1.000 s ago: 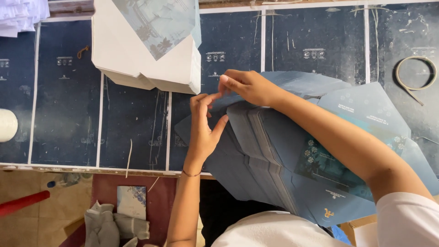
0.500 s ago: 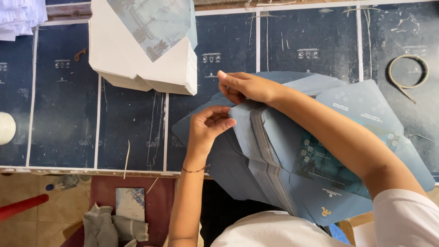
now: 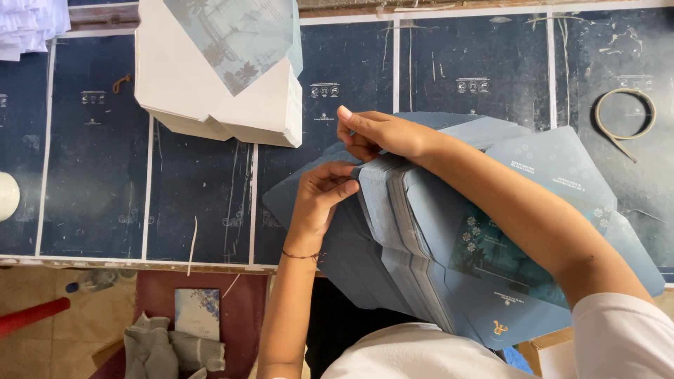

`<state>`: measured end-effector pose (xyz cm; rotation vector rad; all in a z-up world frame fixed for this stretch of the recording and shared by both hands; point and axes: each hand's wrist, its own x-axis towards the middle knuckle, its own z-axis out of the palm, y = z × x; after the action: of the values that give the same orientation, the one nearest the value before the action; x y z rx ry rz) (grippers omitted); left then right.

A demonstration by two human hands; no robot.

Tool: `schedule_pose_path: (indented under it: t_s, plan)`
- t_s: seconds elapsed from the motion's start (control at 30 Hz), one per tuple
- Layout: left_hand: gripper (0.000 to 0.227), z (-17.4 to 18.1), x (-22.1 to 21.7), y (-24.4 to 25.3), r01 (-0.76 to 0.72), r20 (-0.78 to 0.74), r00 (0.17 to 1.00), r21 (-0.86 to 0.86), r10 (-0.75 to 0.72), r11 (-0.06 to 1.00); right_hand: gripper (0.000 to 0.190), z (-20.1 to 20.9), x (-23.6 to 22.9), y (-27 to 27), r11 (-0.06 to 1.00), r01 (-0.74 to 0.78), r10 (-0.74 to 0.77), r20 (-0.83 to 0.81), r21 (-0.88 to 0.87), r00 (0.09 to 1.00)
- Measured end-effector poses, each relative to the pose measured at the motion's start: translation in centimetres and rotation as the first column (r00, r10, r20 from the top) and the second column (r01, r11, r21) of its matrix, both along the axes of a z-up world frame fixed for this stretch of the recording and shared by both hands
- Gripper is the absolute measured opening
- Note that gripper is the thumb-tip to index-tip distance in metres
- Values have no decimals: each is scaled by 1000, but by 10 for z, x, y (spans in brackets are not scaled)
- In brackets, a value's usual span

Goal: The person stacks and aligns a pile of blue wedding invitations on a work table. They repeatedly lift, fan, and press the stack to ensure the edges are even, then place the aligned stack back on the table.

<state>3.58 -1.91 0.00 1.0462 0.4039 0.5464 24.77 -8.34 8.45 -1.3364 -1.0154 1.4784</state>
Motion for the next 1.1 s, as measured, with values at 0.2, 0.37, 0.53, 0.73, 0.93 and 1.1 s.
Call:
schedule_pose_path:
  t_s: [0.2, 0.37, 0.53, 0.73, 0.93, 1.1]
  plan:
    - [31, 59, -13, 2, 31, -138, 990, 321, 14, 947, 65, -8, 0, 1, 1000, 28, -26, 313, -2, 949]
    - [26, 70, -12, -4, 115, -359, 911, 694, 202, 711, 50, 42, -8, -8, 986, -84, -32, 649, 146, 760]
    - [52, 49, -12, -33, 62, -331, 944, 168, -3, 984, 60, 33, -9, -17, 973, -157, 231, 708, -170, 668]
    - [33, 19, -42, -53, 25, -431, 885, 423, 177, 906, 56, 45, -37, -26, 922, -266, 385, 734, -281, 560]
    - [40, 60, -64, -105, -105, -399, 897, 228, 191, 968, 59, 30, -67, -37, 913, -367, 357, 779, -176, 516]
    - [21, 58, -46, -116, -153, -368, 910, 136, 194, 979, 63, 24, -68, -40, 920, -372, 298, 837, -124, 458]
